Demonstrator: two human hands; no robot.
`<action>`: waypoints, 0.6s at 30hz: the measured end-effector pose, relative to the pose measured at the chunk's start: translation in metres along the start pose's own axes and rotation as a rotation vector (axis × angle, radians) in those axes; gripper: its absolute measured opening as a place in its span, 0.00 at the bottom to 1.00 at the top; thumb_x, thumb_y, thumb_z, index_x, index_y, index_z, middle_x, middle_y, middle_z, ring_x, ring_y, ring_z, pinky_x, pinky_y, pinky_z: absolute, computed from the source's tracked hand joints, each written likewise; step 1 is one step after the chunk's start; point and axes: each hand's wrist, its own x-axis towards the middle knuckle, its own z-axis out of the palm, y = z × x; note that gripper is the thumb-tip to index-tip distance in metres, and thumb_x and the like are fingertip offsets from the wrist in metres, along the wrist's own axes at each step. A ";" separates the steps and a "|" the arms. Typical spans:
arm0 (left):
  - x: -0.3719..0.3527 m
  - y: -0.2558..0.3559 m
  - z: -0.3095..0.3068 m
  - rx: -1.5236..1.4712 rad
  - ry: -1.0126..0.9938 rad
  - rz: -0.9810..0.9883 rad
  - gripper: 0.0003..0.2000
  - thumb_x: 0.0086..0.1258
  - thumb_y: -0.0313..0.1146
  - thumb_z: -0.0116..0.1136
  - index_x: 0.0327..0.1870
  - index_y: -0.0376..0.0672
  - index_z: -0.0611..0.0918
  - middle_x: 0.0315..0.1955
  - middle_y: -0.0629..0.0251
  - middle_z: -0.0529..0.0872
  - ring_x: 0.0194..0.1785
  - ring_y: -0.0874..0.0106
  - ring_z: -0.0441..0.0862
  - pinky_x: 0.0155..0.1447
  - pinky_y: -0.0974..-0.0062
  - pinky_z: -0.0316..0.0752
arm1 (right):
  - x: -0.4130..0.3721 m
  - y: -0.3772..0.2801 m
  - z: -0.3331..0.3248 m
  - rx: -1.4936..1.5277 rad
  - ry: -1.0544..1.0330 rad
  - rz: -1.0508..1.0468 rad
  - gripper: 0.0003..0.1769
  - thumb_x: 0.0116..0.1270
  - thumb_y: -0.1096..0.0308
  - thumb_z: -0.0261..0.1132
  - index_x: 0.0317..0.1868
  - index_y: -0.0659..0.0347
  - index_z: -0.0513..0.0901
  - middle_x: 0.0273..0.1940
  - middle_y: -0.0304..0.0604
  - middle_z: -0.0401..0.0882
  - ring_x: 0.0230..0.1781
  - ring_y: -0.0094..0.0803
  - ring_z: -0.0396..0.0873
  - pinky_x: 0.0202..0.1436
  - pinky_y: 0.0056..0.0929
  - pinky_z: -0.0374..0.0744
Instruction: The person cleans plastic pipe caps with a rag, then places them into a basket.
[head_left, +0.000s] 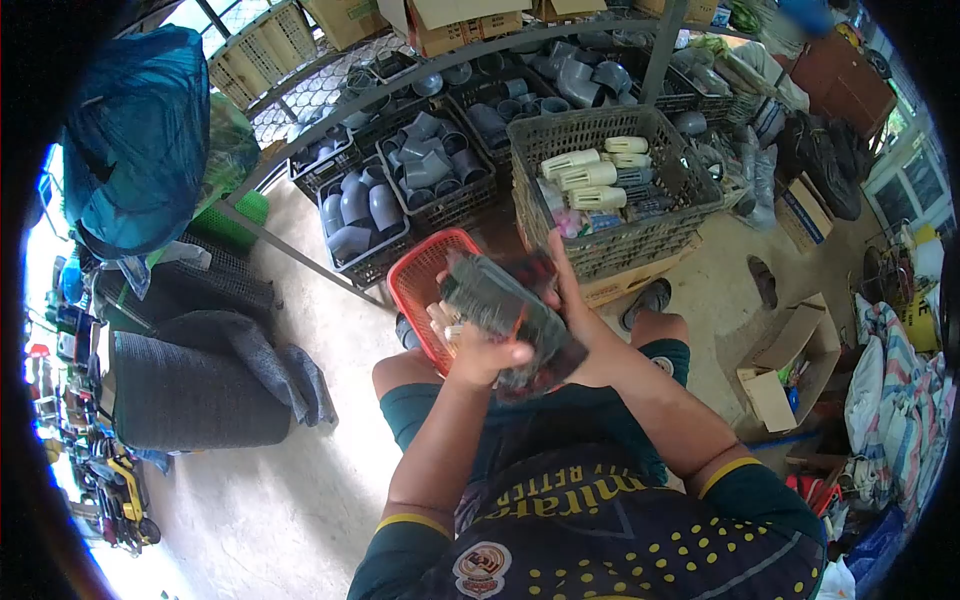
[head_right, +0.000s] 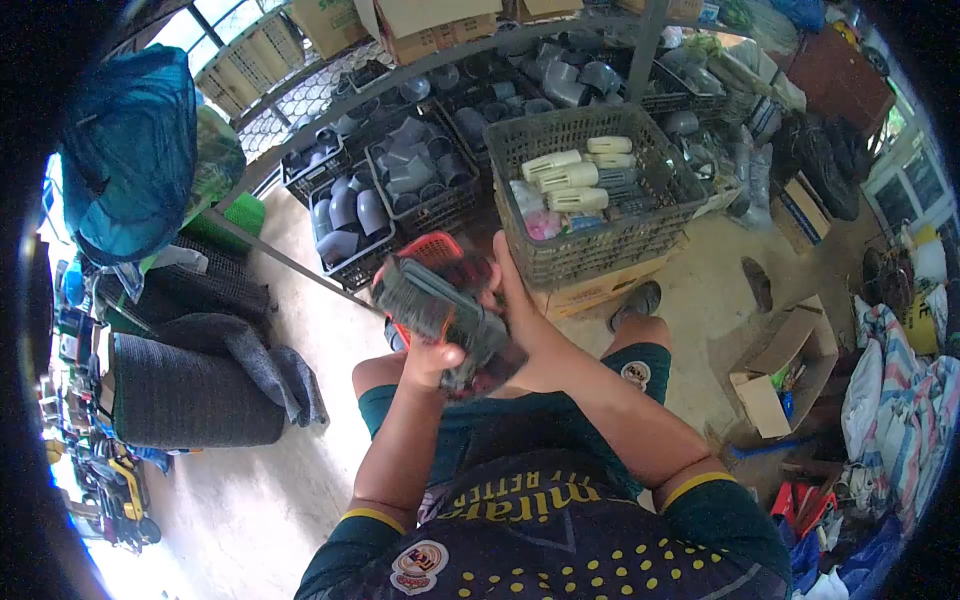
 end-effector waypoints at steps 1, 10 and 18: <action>-0.005 -0.002 -0.009 -0.062 -0.104 -0.049 0.44 0.51 0.40 0.81 0.68 0.32 0.68 0.59 0.52 0.80 0.63 0.60 0.79 0.69 0.58 0.71 | -0.003 0.005 -0.006 0.090 -0.101 0.159 0.68 0.47 0.66 0.83 0.80 0.60 0.43 0.70 0.51 0.64 0.69 0.37 0.68 0.73 0.40 0.67; -0.002 -0.007 0.012 0.620 0.261 0.012 0.30 0.63 0.29 0.72 0.65 0.34 0.71 0.53 0.62 0.81 0.57 0.67 0.78 0.64 0.68 0.73 | -0.013 0.003 0.008 -0.308 0.092 0.278 0.68 0.53 0.67 0.76 0.80 0.63 0.31 0.66 0.65 0.71 0.65 0.54 0.74 0.65 0.43 0.74; 0.005 -0.002 0.038 0.149 0.725 0.127 0.23 0.62 0.21 0.68 0.58 0.37 0.76 0.46 0.66 0.83 0.47 0.72 0.82 0.54 0.74 0.77 | -0.007 -0.012 0.026 -0.855 -0.002 0.407 0.63 0.58 0.67 0.71 0.81 0.62 0.32 0.60 0.78 0.71 0.46 0.63 0.83 0.45 0.53 0.80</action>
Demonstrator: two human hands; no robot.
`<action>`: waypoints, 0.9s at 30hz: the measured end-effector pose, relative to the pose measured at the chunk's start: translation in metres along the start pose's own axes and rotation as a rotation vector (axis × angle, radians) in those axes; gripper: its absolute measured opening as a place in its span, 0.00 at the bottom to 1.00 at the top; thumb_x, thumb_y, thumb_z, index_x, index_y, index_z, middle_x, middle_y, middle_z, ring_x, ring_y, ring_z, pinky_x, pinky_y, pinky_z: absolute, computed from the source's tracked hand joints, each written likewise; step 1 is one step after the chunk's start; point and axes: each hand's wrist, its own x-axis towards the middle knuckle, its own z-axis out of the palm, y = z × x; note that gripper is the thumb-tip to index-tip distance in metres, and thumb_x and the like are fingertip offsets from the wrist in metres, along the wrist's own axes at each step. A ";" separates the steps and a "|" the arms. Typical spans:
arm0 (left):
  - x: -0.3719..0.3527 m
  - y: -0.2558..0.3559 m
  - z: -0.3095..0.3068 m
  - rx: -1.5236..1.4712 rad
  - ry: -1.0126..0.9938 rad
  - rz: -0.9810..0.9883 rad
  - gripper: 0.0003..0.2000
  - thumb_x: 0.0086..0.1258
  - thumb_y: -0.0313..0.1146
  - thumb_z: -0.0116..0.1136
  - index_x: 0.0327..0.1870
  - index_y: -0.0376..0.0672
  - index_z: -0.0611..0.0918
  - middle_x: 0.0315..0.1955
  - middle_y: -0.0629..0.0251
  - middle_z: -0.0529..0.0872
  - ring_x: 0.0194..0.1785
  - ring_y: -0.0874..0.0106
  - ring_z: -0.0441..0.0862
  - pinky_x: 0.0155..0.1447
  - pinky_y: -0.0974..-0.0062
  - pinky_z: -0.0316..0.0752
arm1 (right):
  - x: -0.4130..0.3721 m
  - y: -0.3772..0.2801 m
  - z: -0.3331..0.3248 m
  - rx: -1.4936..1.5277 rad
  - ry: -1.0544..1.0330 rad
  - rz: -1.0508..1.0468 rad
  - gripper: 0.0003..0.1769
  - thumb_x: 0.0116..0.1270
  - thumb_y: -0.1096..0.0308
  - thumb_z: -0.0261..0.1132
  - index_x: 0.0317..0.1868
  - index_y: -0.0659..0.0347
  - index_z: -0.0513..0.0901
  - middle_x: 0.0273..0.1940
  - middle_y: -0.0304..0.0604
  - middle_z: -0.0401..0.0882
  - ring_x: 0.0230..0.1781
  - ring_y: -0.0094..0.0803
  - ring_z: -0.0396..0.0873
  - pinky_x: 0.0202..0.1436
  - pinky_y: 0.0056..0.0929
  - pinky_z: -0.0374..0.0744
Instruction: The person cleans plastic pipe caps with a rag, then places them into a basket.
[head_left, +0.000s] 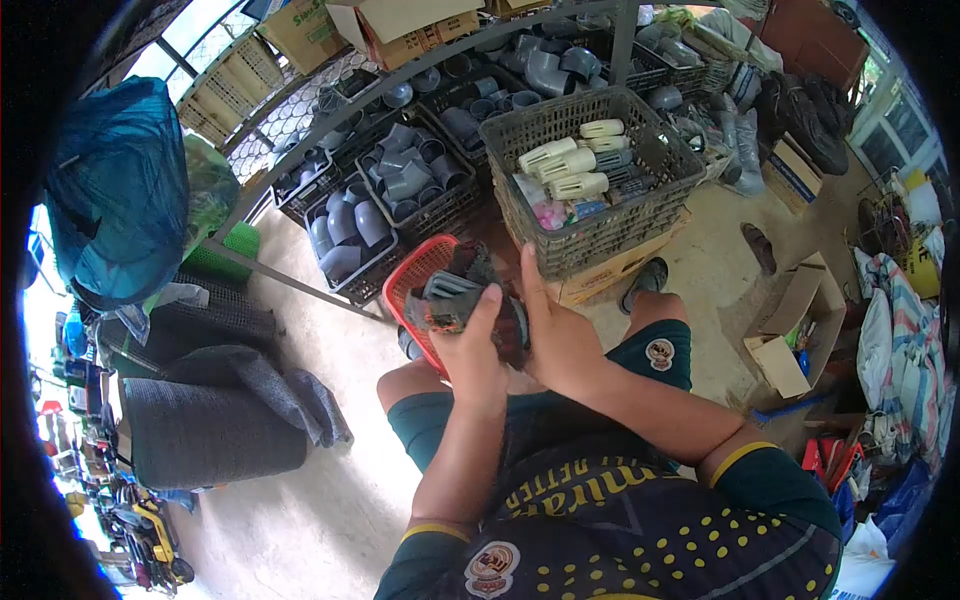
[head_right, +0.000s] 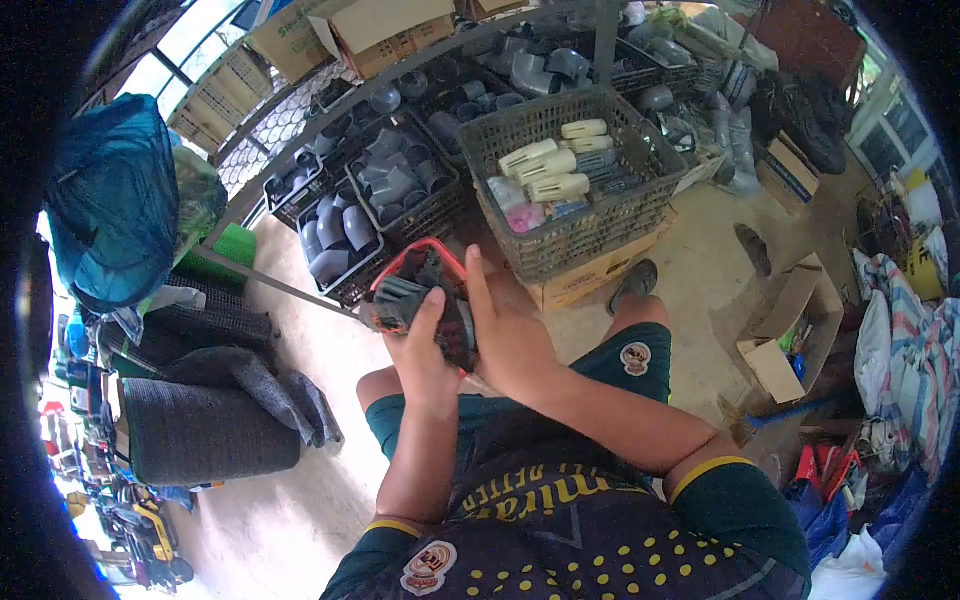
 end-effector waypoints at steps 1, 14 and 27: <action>0.003 0.003 -0.002 -0.017 -0.024 -0.022 0.23 0.61 0.22 0.68 0.58 0.37 0.76 0.46 0.65 0.83 0.47 0.72 0.82 0.54 0.74 0.78 | 0.001 0.003 -0.002 0.011 0.049 -0.141 0.63 0.58 0.66 0.71 0.81 0.62 0.33 0.59 0.77 0.71 0.45 0.62 0.83 0.44 0.53 0.81; 0.009 0.007 0.006 -0.143 -0.103 0.035 0.21 0.63 0.30 0.67 0.56 0.33 0.77 0.47 0.59 0.83 0.47 0.65 0.84 0.54 0.69 0.80 | 0.005 0.022 -0.011 0.361 -0.056 -0.167 0.41 0.59 0.69 0.73 0.70 0.69 0.64 0.51 0.62 0.79 0.47 0.52 0.82 0.52 0.43 0.80; 0.006 -0.031 -0.054 -0.375 -0.753 -0.814 0.49 0.29 0.26 0.81 0.64 0.34 0.71 0.57 0.55 0.81 0.62 0.61 0.79 0.69 0.65 0.70 | 0.056 0.035 -0.068 1.345 -0.572 -0.348 0.67 0.42 0.45 0.85 0.77 0.62 0.57 0.71 0.56 0.67 0.74 0.44 0.66 0.74 0.45 0.66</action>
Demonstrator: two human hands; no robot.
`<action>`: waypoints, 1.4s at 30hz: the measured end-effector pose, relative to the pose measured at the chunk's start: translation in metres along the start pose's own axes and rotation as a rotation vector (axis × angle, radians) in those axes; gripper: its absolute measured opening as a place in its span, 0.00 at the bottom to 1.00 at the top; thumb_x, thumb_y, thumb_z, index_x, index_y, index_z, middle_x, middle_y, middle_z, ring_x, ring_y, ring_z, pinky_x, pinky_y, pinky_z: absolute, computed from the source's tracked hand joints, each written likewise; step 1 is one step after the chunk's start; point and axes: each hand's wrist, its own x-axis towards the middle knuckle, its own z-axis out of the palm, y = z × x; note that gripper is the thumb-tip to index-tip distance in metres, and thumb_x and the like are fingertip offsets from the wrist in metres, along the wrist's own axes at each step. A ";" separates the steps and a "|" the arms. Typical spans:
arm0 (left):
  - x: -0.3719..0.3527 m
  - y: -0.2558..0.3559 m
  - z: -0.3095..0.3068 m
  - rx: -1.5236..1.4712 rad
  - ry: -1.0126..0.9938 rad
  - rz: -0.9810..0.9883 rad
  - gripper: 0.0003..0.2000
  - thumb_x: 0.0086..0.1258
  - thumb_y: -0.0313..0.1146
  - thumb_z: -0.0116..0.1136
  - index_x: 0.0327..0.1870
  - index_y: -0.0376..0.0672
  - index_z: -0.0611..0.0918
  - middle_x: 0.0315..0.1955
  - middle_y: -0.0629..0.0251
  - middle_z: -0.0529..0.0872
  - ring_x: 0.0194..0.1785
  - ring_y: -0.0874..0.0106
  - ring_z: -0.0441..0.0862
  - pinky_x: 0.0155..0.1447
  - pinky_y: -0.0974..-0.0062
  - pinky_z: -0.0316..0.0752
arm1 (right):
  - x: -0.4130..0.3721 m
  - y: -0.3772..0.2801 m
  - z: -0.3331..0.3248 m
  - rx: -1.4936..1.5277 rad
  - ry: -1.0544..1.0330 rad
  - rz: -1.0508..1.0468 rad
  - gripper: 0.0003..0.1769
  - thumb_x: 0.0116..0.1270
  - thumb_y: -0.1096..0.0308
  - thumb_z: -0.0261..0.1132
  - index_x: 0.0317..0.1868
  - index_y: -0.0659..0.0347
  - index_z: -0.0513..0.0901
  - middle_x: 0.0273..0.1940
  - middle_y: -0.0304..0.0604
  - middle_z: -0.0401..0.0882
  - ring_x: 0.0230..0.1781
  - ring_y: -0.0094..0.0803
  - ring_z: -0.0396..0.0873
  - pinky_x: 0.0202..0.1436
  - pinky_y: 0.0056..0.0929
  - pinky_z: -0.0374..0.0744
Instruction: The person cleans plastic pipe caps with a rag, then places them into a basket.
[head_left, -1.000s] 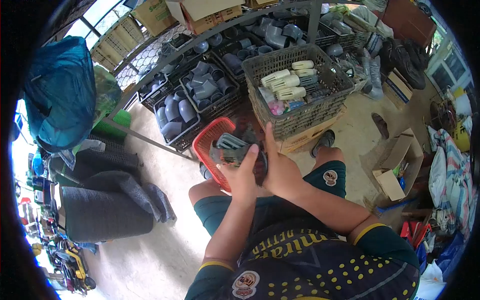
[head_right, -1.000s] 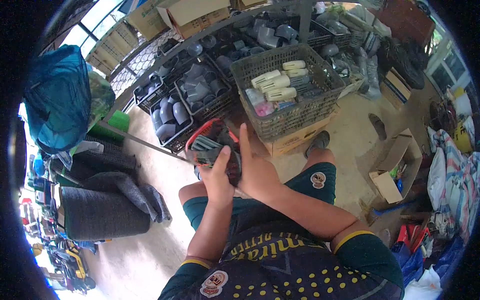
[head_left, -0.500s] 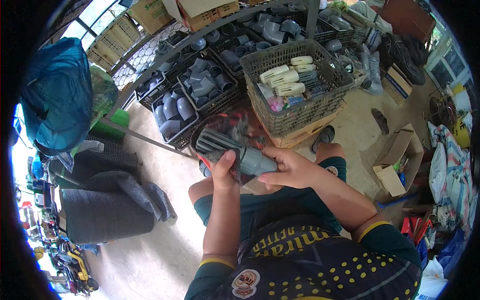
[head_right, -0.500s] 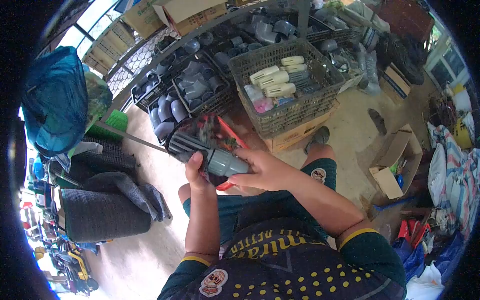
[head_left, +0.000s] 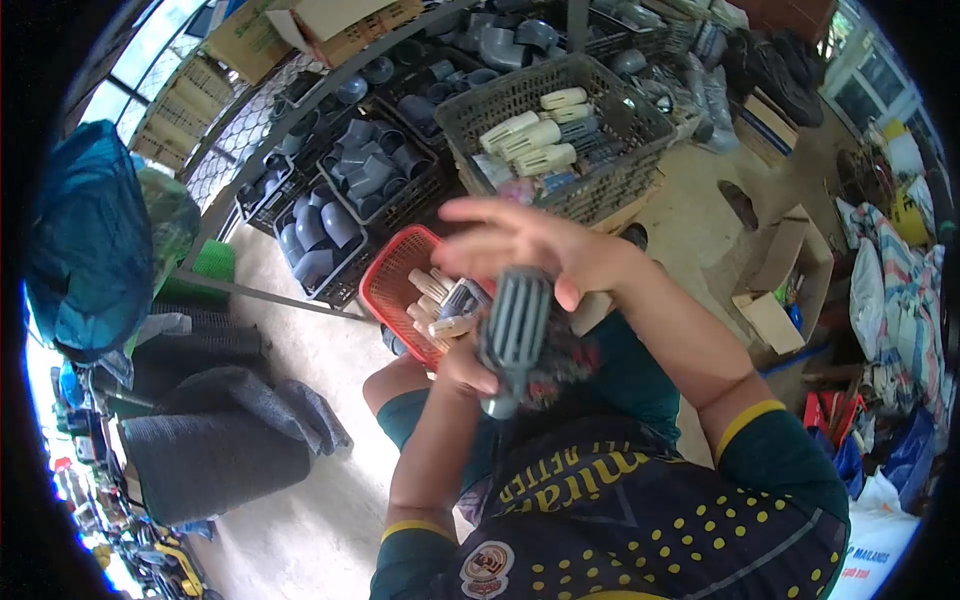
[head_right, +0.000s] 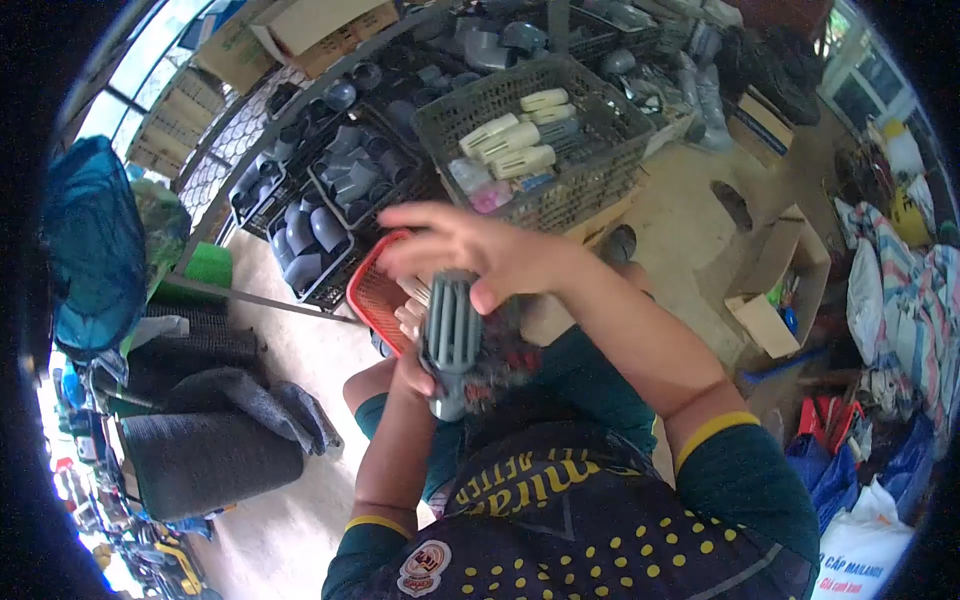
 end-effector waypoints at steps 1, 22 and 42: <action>0.007 -0.011 -0.015 -0.015 -0.147 0.019 0.51 0.27 0.24 0.80 0.66 0.34 0.71 0.58 0.55 0.81 0.63 0.60 0.79 0.70 0.65 0.70 | 0.003 0.006 0.005 0.087 -0.036 -0.019 0.54 0.47 0.52 0.82 0.70 0.63 0.63 0.60 0.54 0.73 0.63 0.42 0.73 0.65 0.43 0.72; 0.014 -0.003 0.057 0.650 -0.048 -0.097 0.31 0.52 0.27 0.79 0.59 0.40 0.77 0.50 0.67 0.83 0.55 0.72 0.79 0.62 0.71 0.73 | -0.003 -0.001 0.018 0.349 0.017 -0.137 0.11 0.60 0.72 0.70 0.35 0.61 0.73 0.26 0.41 0.75 0.24 0.32 0.78 0.33 0.38 0.80; 0.014 -0.011 0.048 0.897 0.208 0.104 0.27 0.55 0.26 0.75 0.57 0.39 0.76 0.46 0.63 0.84 0.43 0.72 0.84 0.50 0.71 0.80 | 0.002 -0.003 0.032 -0.209 0.464 -0.064 0.21 0.54 0.73 0.75 0.45 0.61 0.74 0.32 0.42 0.81 0.31 0.29 0.82 0.37 0.37 0.84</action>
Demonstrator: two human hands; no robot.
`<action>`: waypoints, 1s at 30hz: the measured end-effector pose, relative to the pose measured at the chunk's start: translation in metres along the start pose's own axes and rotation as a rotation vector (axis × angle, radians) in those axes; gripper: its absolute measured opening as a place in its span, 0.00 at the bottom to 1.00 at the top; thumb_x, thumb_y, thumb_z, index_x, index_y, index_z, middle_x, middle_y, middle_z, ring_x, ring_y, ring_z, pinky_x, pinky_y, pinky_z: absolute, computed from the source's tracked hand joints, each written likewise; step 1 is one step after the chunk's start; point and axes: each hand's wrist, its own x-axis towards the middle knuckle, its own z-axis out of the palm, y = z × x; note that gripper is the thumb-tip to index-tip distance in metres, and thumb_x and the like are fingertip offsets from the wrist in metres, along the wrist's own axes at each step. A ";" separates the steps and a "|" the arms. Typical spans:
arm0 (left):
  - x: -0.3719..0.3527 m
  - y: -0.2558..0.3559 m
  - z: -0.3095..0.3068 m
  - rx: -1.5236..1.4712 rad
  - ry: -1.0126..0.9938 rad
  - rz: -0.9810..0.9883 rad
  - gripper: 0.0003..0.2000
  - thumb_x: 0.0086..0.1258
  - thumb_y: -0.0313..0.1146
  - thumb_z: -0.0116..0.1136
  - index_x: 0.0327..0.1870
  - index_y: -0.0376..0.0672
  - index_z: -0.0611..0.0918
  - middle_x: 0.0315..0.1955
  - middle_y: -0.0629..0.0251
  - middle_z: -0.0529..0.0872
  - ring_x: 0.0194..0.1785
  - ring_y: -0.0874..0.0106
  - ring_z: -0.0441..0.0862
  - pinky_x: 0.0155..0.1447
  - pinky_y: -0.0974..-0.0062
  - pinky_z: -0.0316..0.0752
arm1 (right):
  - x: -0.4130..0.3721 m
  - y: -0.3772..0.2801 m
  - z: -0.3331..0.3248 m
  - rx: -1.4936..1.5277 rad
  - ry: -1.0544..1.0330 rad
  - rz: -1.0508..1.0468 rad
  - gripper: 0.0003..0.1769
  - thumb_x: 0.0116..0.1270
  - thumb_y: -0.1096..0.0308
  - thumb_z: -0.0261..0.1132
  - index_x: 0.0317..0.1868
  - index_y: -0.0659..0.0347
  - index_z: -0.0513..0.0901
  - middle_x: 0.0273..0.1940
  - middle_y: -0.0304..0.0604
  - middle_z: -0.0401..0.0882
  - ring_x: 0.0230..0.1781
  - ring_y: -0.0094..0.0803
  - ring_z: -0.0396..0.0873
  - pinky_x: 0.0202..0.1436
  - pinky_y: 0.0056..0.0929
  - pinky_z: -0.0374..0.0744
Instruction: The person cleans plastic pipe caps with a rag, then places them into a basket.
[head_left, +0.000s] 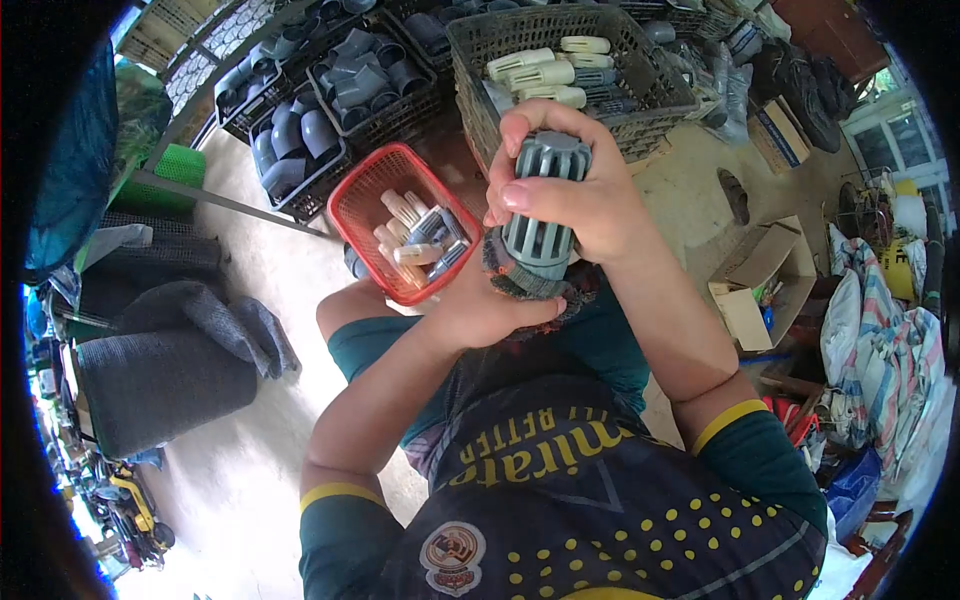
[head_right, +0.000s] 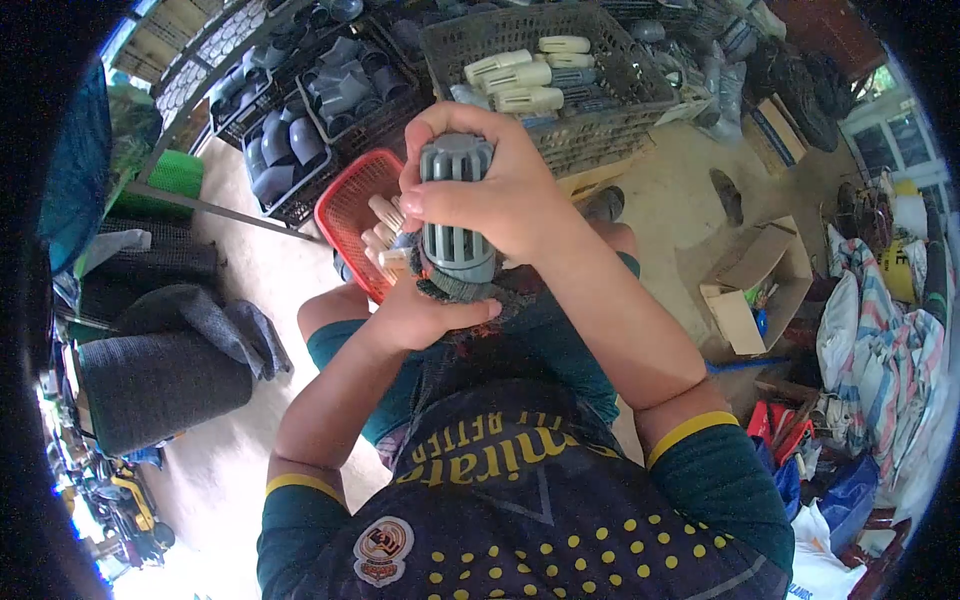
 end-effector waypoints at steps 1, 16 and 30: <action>-0.001 0.003 -0.002 -0.016 -0.060 -0.094 0.26 0.55 0.26 0.75 0.56 0.39 0.77 0.46 0.63 0.84 0.43 0.73 0.84 0.50 0.72 0.80 | 0.000 0.002 0.000 0.027 -0.012 -0.011 0.20 0.55 0.72 0.74 0.43 0.60 0.72 0.30 0.43 0.79 0.29 0.31 0.82 0.37 0.37 0.84; -0.016 -0.012 0.007 -0.849 -0.527 -0.314 0.42 0.33 0.19 0.76 0.61 0.36 0.78 0.53 0.60 0.85 0.58 0.65 0.81 0.65 0.68 0.72 | 0.035 0.045 0.005 1.131 -1.147 -0.125 0.24 0.61 0.67 0.70 0.55 0.55 0.69 0.36 0.37 0.77 0.39 0.34 0.81 0.55 0.44 0.81; -0.020 0.009 -0.008 -0.662 -0.135 -0.202 0.51 0.29 0.34 0.77 0.66 0.31 0.72 0.55 0.54 0.82 0.57 0.60 0.81 0.65 0.64 0.73 | 0.013 0.018 -0.033 0.075 -0.186 0.061 0.47 0.62 0.41 0.72 0.67 0.70 0.69 0.56 0.59 0.80 0.52 0.46 0.85 0.56 0.42 0.85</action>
